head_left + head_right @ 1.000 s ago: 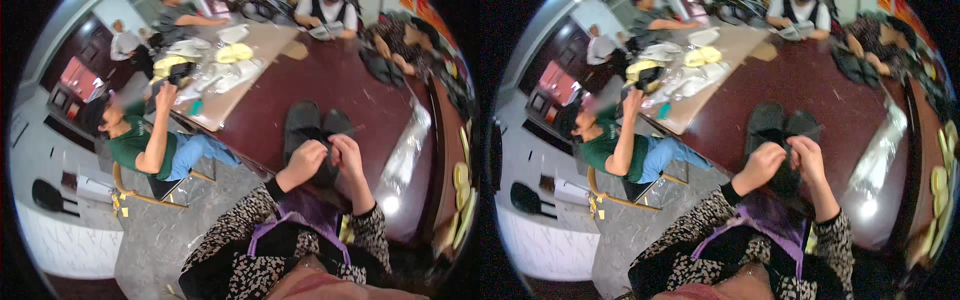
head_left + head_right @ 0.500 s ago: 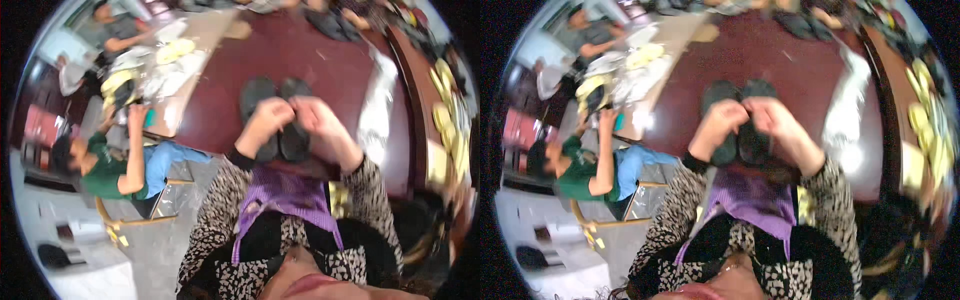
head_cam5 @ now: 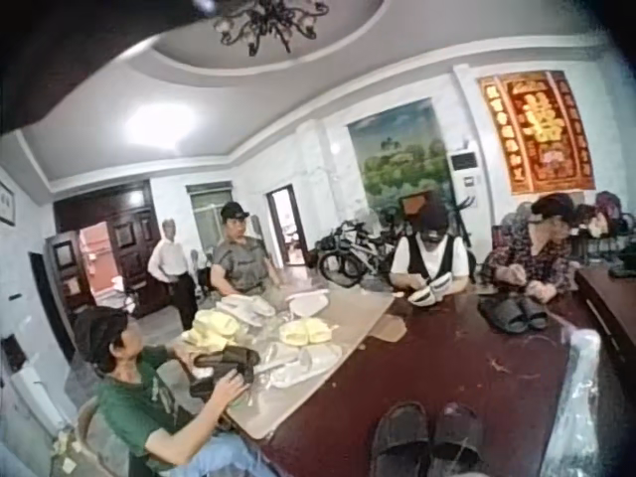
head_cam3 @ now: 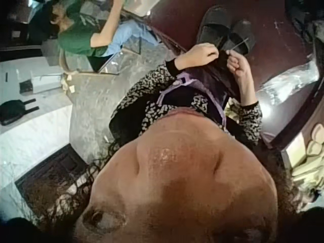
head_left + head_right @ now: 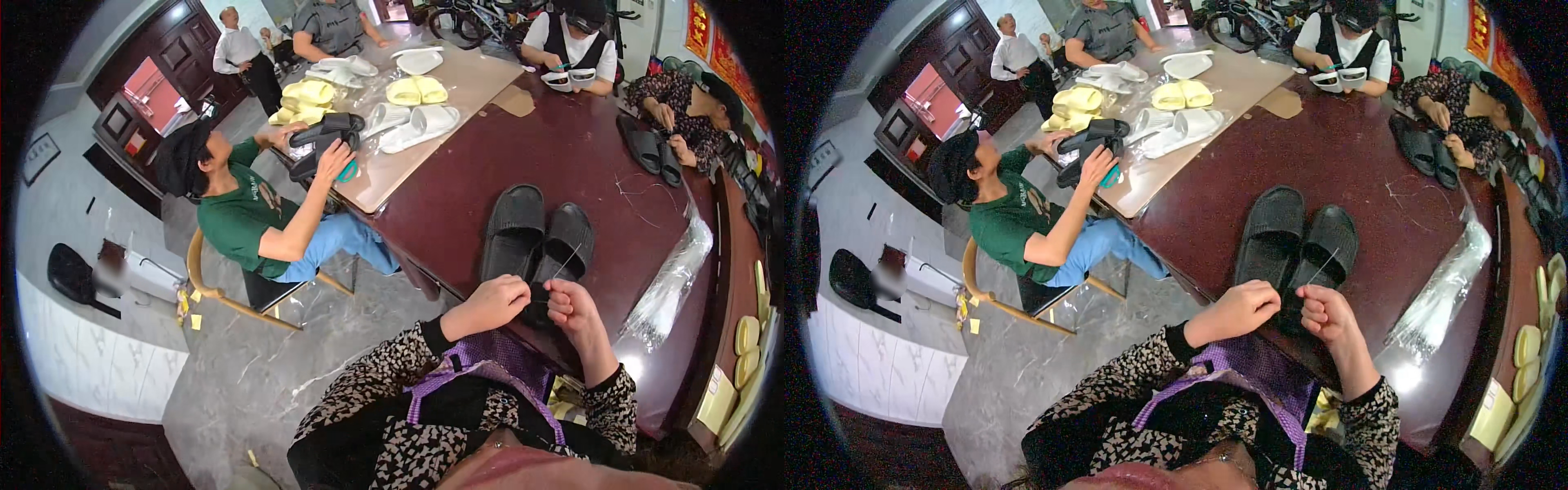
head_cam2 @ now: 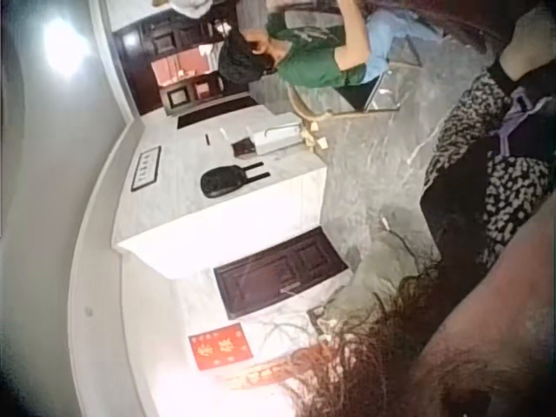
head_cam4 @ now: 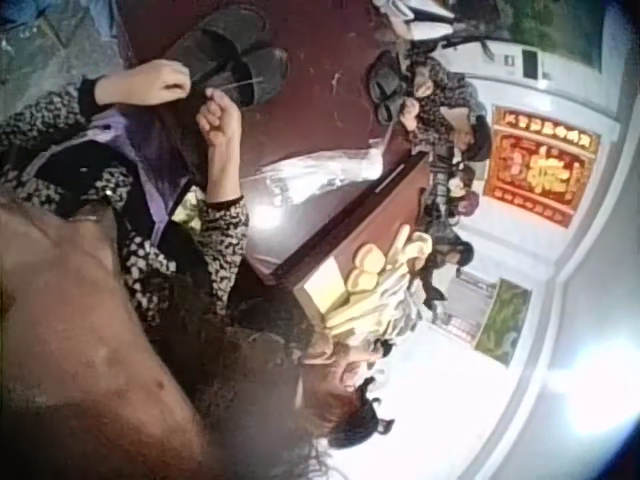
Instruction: The person ties pairs of slippers together by threading string through each slipper by hand, working on white, yellow, and black slippers on a table.
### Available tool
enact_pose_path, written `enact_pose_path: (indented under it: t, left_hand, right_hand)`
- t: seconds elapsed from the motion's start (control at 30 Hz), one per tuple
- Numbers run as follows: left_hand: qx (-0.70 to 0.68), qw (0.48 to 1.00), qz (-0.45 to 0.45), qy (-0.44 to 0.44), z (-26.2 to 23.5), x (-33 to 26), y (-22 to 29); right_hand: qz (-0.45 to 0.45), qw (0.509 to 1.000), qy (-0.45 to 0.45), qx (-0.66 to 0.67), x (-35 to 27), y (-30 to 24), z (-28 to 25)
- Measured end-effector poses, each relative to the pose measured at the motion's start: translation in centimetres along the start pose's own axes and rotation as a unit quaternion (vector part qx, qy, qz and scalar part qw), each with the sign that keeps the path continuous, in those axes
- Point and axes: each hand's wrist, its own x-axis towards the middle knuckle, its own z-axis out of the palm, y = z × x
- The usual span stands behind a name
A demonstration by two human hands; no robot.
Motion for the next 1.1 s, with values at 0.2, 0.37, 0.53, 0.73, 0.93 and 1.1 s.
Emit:
enact_pose_path:
  t: [0.2,0.37,0.53,0.73,0.93,1.1]
  left_hand:
    - [-0.005,0.997,0.031,-0.076,-1.0,-1.8,2.6]
    - [0.006,0.995,0.054,-0.082,-0.9,-1.9,3.4]
    - [0.035,0.989,0.114,-0.083,-0.5,-2.0,3.9]
    - [0.066,0.985,0.129,-0.094,-0.5,-2.1,3.6]
    - [0.140,0.968,0.195,-0.075,-0.3,-1.2,2.4]
    - [0.132,0.979,0.138,-0.063,0.0,-1.2,1.0]
  right_hand:
    - [0.095,0.990,0.030,-0.096,-3.0,-1.4,-0.1]
    - [0.208,0.966,0.012,-0.154,-3.3,-1.7,-1.9]
    - [0.226,0.954,0.056,-0.188,-2.3,-1.4,-2.5]
    - [0.260,0.945,0.062,-0.190,-2.2,-2.1,-2.2]
    - [0.274,0.932,0.100,-0.213,0.0,-3.0,-1.5]
    - [0.270,0.928,0.137,-0.215,2.0,-2.9,-2.2]
